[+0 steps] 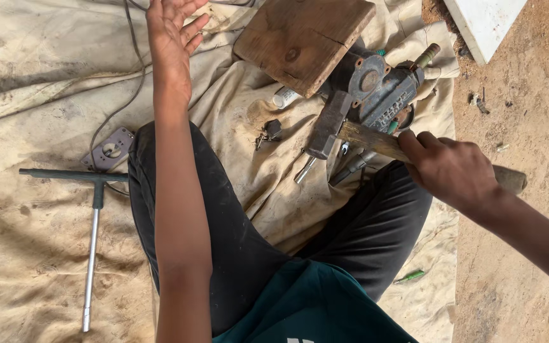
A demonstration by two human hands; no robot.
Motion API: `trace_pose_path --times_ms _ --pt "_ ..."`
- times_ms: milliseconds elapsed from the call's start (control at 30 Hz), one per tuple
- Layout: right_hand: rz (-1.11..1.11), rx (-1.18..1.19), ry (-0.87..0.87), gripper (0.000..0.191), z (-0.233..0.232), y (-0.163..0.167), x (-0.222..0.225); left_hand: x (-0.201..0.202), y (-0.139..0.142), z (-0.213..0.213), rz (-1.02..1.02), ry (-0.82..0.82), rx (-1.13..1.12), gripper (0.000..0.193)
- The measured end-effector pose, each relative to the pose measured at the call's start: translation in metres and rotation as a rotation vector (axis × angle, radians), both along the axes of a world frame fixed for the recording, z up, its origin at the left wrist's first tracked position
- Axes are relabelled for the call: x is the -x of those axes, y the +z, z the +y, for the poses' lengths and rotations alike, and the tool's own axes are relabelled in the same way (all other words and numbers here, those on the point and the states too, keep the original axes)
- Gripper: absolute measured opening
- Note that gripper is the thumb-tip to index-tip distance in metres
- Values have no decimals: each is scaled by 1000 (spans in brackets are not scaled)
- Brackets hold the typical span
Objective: The person sits on a tarp and repairs a small electric motor. They use a hammer to tap the motor housing, remove and reattach a fan cover, and use a screwdriver and pliers to adjust internal components.
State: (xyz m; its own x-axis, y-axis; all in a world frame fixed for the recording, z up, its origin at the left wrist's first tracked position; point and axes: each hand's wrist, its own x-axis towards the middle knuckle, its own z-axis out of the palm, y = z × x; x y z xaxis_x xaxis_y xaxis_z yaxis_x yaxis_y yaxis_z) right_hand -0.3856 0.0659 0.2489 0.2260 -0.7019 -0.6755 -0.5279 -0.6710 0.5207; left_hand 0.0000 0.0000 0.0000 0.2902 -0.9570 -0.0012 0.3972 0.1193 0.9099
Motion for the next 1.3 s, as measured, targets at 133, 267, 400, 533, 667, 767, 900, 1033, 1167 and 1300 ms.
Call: trace_pose_path --times_ms 133,267,400,533,667,767,900,1033,1167,1300 --pt "-448 73 433 45 48 13 39 11 -31 -13 66 63 -2 90" --pt "-760 101 857 23 66 0 44 7 -39 -4 102 116 -101 88" --pt "-740 118 989 20 63 -26 41 13 -40 0 51 168 -201 88" --pt "-206 304 322 15 4 -42 66 21 -42 -2 -37 120 -266 76" --pt "-592 77 -192 12 64 -47 103 37 -30 -8 -329 118 -315 63" --pt "-980 -201 -881 35 149 -64 102 75 -5 -18 -602 43 -91 41" --pt "-1285 -518 -1761 31 193 -121 55 137 21 0 -605 15 313 36" --pt "-1190 -521 -1700 29 170 -163 39 165 22 16 -806 -1 160 39" --pt "-1027 -617 -1519 40 141 -169 66 174 10 3 -764 -9 156 43" --pt "-1170 -659 -1087 55 135 -170 78 185 1 -4 -673 -79 135 43"
